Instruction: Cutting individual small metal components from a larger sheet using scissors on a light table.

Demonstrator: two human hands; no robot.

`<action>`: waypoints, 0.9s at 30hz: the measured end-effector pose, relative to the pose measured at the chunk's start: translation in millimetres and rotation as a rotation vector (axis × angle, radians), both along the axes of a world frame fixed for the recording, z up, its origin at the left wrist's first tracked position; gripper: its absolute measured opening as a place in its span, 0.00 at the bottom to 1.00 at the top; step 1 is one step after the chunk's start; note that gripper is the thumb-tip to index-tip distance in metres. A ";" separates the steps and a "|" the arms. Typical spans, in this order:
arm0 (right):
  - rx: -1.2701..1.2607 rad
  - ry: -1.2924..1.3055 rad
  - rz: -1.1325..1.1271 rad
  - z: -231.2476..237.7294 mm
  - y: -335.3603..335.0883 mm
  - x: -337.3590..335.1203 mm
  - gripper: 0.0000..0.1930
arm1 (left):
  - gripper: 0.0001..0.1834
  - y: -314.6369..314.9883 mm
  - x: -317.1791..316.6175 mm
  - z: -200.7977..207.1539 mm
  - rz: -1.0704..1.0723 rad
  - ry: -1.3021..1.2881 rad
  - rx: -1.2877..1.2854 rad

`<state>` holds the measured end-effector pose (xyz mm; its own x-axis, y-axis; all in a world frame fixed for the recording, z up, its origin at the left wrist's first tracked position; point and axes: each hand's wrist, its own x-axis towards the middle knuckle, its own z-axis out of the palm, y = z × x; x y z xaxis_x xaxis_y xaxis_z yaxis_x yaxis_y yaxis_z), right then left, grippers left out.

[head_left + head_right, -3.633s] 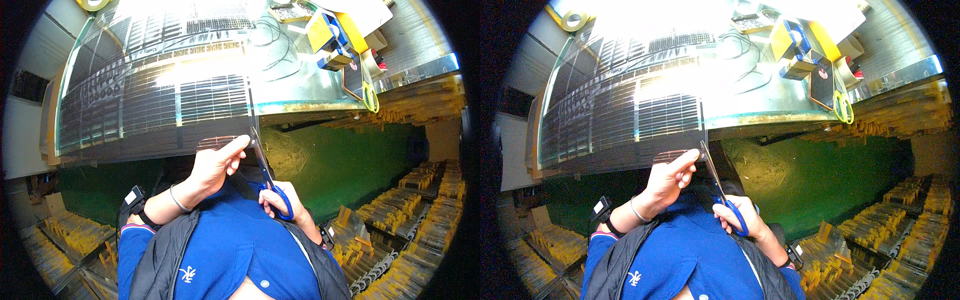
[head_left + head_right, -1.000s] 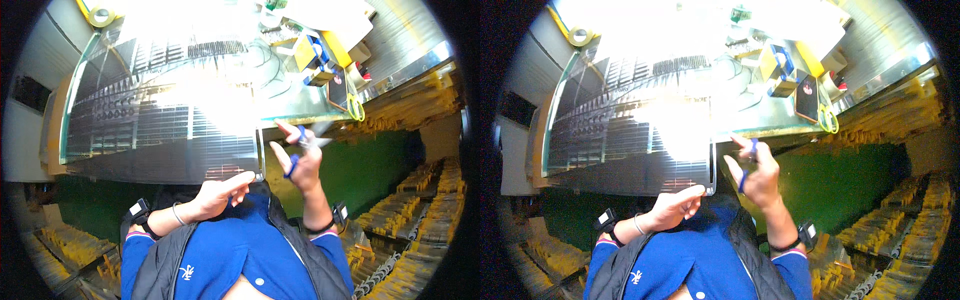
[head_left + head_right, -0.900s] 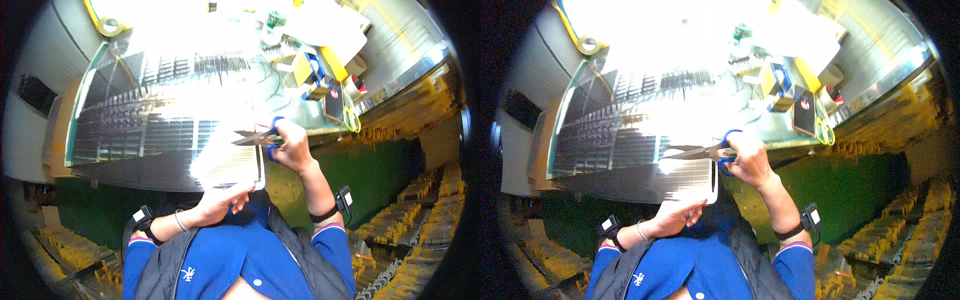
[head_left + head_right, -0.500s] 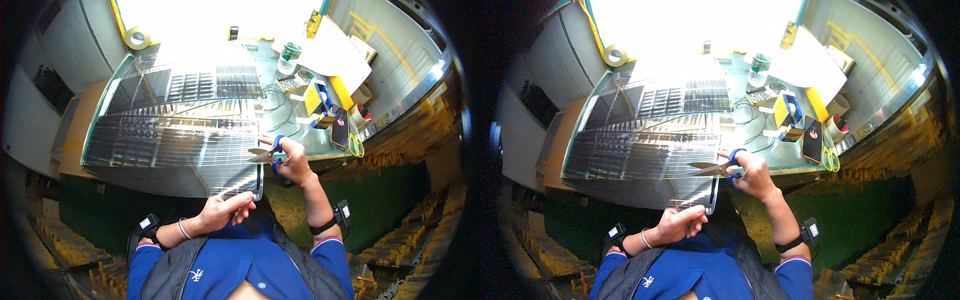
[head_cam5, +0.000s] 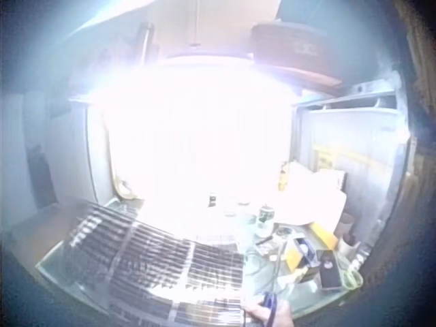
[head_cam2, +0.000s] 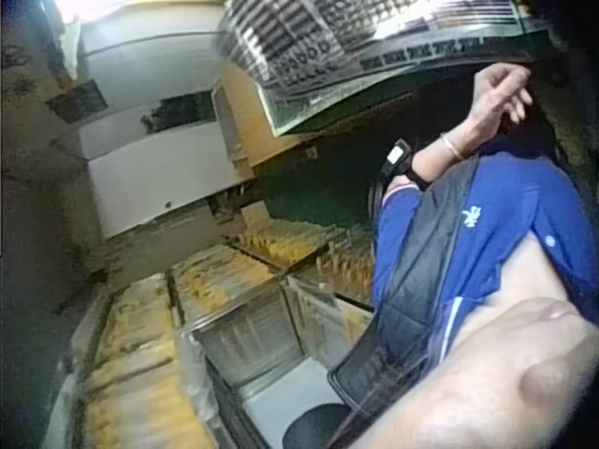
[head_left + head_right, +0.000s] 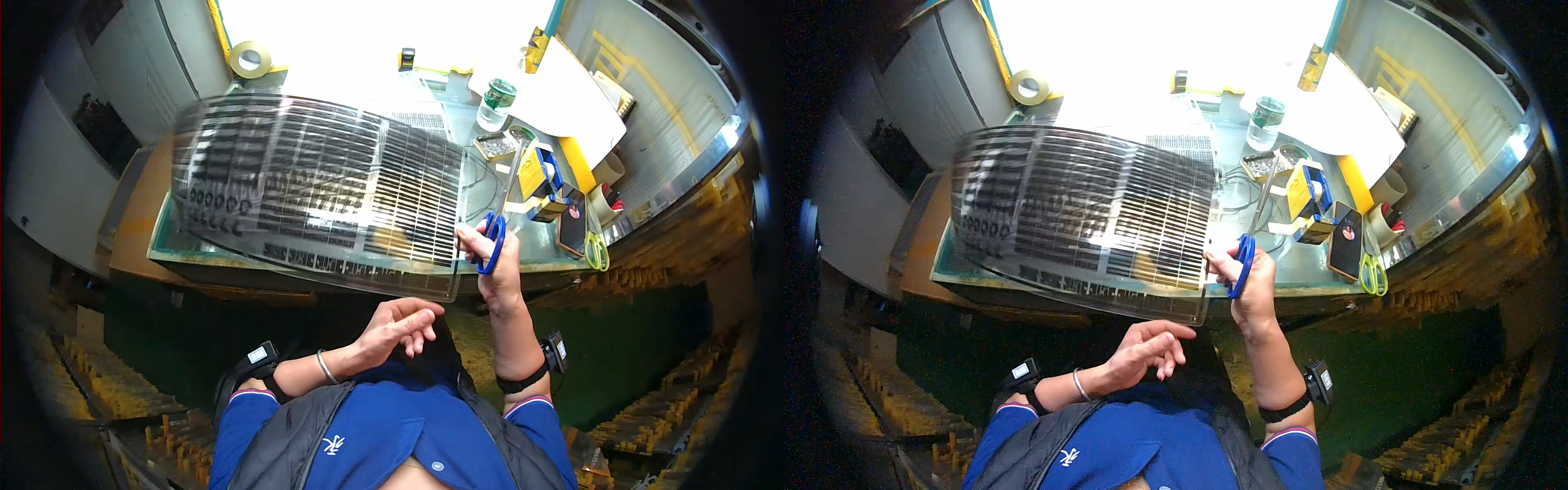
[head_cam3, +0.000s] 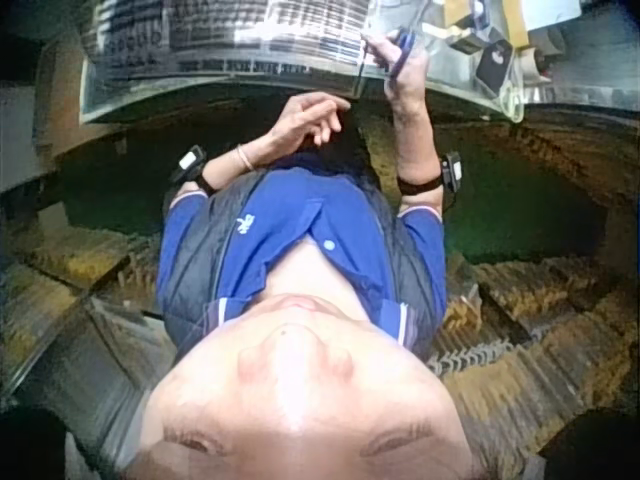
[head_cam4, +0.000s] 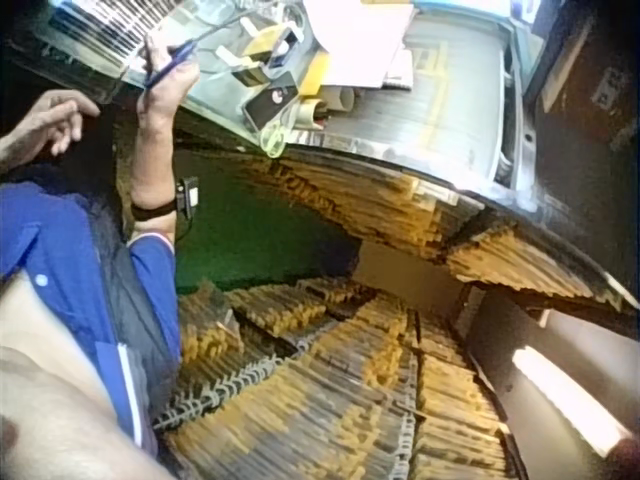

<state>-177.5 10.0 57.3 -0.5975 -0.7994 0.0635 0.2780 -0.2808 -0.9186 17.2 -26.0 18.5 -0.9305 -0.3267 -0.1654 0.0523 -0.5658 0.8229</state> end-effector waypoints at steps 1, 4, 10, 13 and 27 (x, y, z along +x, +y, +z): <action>0.049 0.052 -0.020 -5.5 2.9 -1.9 0.11 | 0.25 0.3 -1.3 0.0 0.021 0.028 0.017; 0.169 0.160 -0.066 -5.1 9.0 0.3 0.12 | 0.19 -0.2 -5.1 4.3 0.186 0.078 0.105; 0.236 0.482 -0.096 -10.0 4.3 2.1 0.12 | 0.09 -2.8 -14.5 3.1 0.244 -0.123 0.109; 0.276 0.566 -0.250 -0.5 26.1 16.3 0.13 | 0.11 -0.2 -19.9 3.7 0.269 -0.190 0.114; 0.188 -0.551 0.504 -42.1 150.2 90.6 0.34 | 0.10 2.0 -49.0 -7.6 0.258 -0.156 0.083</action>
